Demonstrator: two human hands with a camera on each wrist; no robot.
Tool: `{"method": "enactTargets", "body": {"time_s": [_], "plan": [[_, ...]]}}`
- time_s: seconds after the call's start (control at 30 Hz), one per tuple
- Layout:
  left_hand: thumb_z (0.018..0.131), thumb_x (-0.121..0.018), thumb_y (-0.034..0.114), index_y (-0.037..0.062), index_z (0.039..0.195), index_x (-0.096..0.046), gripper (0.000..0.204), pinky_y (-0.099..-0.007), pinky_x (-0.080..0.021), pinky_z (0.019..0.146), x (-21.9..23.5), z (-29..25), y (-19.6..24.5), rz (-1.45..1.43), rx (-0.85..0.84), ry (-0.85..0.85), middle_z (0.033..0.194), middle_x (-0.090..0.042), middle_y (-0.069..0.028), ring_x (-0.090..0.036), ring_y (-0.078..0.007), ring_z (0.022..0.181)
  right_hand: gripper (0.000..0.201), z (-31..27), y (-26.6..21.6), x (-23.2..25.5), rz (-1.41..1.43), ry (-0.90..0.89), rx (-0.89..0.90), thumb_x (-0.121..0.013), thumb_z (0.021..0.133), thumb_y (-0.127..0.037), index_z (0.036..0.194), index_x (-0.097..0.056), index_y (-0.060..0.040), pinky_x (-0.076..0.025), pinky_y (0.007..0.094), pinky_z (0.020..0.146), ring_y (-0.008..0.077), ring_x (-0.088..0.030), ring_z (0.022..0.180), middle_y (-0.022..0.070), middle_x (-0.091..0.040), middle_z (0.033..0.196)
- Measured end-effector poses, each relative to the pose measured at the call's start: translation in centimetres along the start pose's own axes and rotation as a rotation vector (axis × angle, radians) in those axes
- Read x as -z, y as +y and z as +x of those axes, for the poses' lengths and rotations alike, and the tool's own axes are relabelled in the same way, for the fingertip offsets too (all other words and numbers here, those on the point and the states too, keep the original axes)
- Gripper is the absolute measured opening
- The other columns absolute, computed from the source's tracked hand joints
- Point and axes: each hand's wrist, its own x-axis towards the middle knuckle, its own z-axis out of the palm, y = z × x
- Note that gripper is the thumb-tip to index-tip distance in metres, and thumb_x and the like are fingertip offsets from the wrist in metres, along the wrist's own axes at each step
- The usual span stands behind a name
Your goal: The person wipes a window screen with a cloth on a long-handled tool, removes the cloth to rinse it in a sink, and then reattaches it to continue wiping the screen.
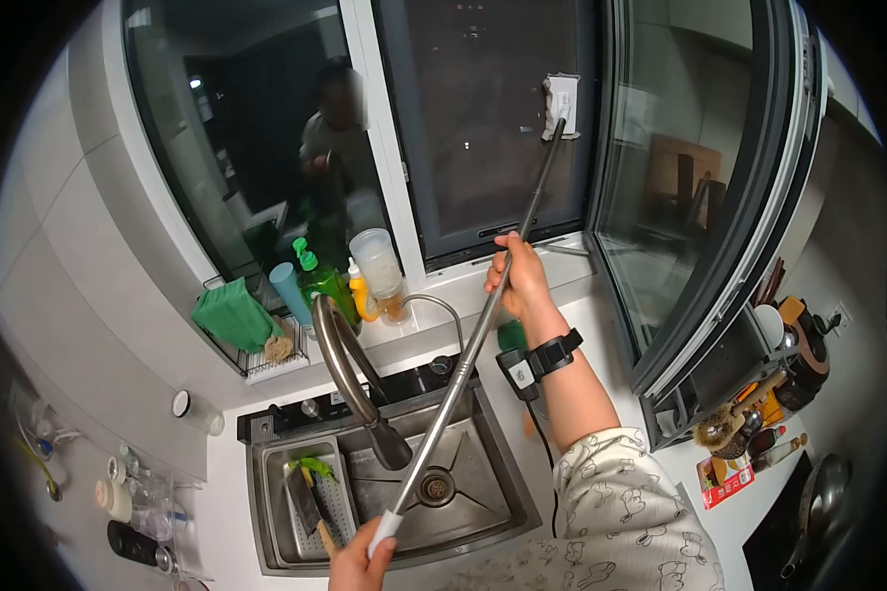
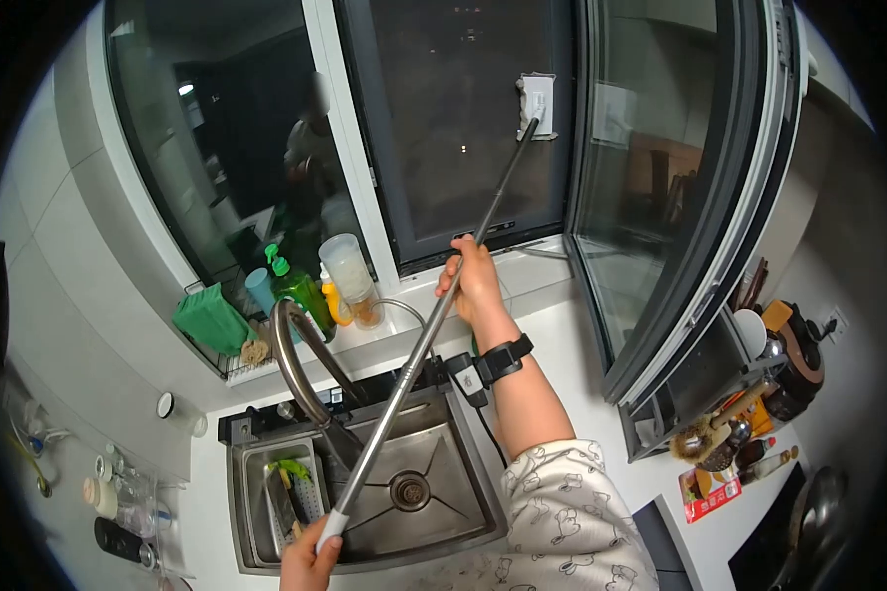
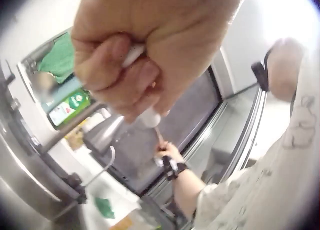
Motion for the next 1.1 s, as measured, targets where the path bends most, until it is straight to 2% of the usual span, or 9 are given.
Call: {"method": "enactTargets", "body": {"time_s": [0.1,0.17,0.4,0.47,0.6,0.73,0.9,0.97,1.1], "plan": [[0.087,-0.052,0.012,0.0025,0.115,-0.054,0.03,-0.0349,-0.04,0.09,1.1,-1.5,-1.4,0.01,0.059,0.138,0.103,-0.06,-0.0204,-0.058,-0.0329,0.096,0.029,-0.9,1.9,-1.6,0.001,-0.005,-0.081,-0.036,0.094,-0.035,0.098,-0.04,-0.0062,-0.04,0.0337,0.042,0.016,-0.04,0.042,0.0025,-0.039,0.055],[0.087,-0.05,0.009,0.0009,0.115,-0.054,0.029,-0.0324,-0.044,0.082,2.0,-3.3,-4.7,-0.058,-0.152,0.257,0.104,-0.061,-0.0165,-0.06,-0.0235,0.093,0.027,-2.7,5.2,-2.8,-0.018,-0.095,-0.155,-0.036,0.094,-0.035,0.1,-0.038,-0.0092,-0.044,0.0366,0.044,0.0186,-0.044,0.043,0.0041,-0.041,0.056],[0.087,-0.054,0.014,0.0006,0.116,-0.053,0.032,-0.0301,-0.045,0.075,1.0,-4.5,-5.2,-0.042,0.25,0.004,0.094,-0.064,-0.0166,-0.061,-0.0219,0.086,0.027,-4.6,5.9,-0.6,0.05,-0.091,-0.174,-0.035,0.095,-0.033,0.099,-0.039,-0.0067,-0.041,0.0356,0.041,0.0184,-0.042,0.043,0.0043,-0.041,0.058],[0.086,-0.055,0.015,0.0004,0.114,-0.054,0.032,-0.0337,-0.046,0.074,-1.3,-3.1,-5.1,-0.054,-0.107,0.096,0.093,-0.063,-0.0191,-0.061,-0.0309,0.083,0.027,-3.2,4.8,1.5,0.036,-0.004,-0.118,-0.036,0.094,-0.034,0.097,-0.04,-0.0077,-0.038,0.0335,0.041,0.0161,-0.04,0.043,0.0027,-0.039,0.056],[0.086,-0.054,0.014,0.0021,0.115,-0.053,0.032,-0.0354,-0.046,0.077,-0.2,0.1,-2.8,0.087,0.1,0.004,0.096,-0.061,-0.0215,-0.059,-0.0359,0.088,0.027,-0.9,3.4,1.8,0.032,0.062,-0.151,-0.036,0.094,-0.035,0.096,-0.039,-0.0084,-0.036,0.0322,0.044,0.0138,-0.036,0.045,0.0011,-0.036,0.055],[0.086,-0.053,0.012,0.0032,0.116,-0.054,0.032,-0.0356,-0.046,0.078,2.5,-3.0,-5.1,0.05,-0.145,0.264,0.101,-0.062,-0.0183,-0.061,-0.0318,0.09,0.029,-3.2,7.3,-2.1,0.067,0.006,-0.195,-0.037,0.093,-0.037,0.096,-0.037,-0.0084,-0.039,0.0365,0.044,0.0178,-0.039,0.044,0.0034,-0.038,0.055],[0.087,-0.053,0.01,0.0016,0.116,-0.054,0.03,-0.03,-0.042,0.085,3.0,-5.5,-3.9,0.048,0.323,0.09,0.108,-0.06,-0.0177,-0.058,-0.0225,0.101,0.028,-5.2,8.4,-1.8,0.146,-0.068,-0.303,-0.042,0.09,-0.036,0.096,-0.036,-0.0089,-0.042,0.0381,0.038,0.0204,-0.045,0.042,0.0056,-0.041,0.059],[0.087,-0.054,0.01,0.0011,0.115,-0.054,0.03,-0.0305,-0.042,0.084,1.8,-4.8,-5.9,-0.09,0.019,0.108,0.107,-0.06,-0.019,-0.058,-0.0235,0.1,0.026,-4.4,8.4,0.0,0.119,-0.064,-0.252,-0.041,0.091,-0.035,0.095,-0.038,-0.0091,-0.042,0.0377,0.038,0.0197,-0.044,0.042,0.0048,-0.04,0.057],[0.084,-0.056,0.012,0.0024,0.113,-0.055,0.03,-0.0367,-0.046,0.07,-0.5,-1.0,-3.0,0.069,-0.065,0.014,0.094,-0.06,-0.0231,-0.059,-0.0378,0.082,0.028,-1.3,4.7,3.8,0.114,0.065,-0.23,-0.039,0.092,-0.037,0.096,-0.038,-0.0086,-0.037,0.0364,0.039,0.0171,-0.037,0.041,0.0033,-0.038,0.056]]}}
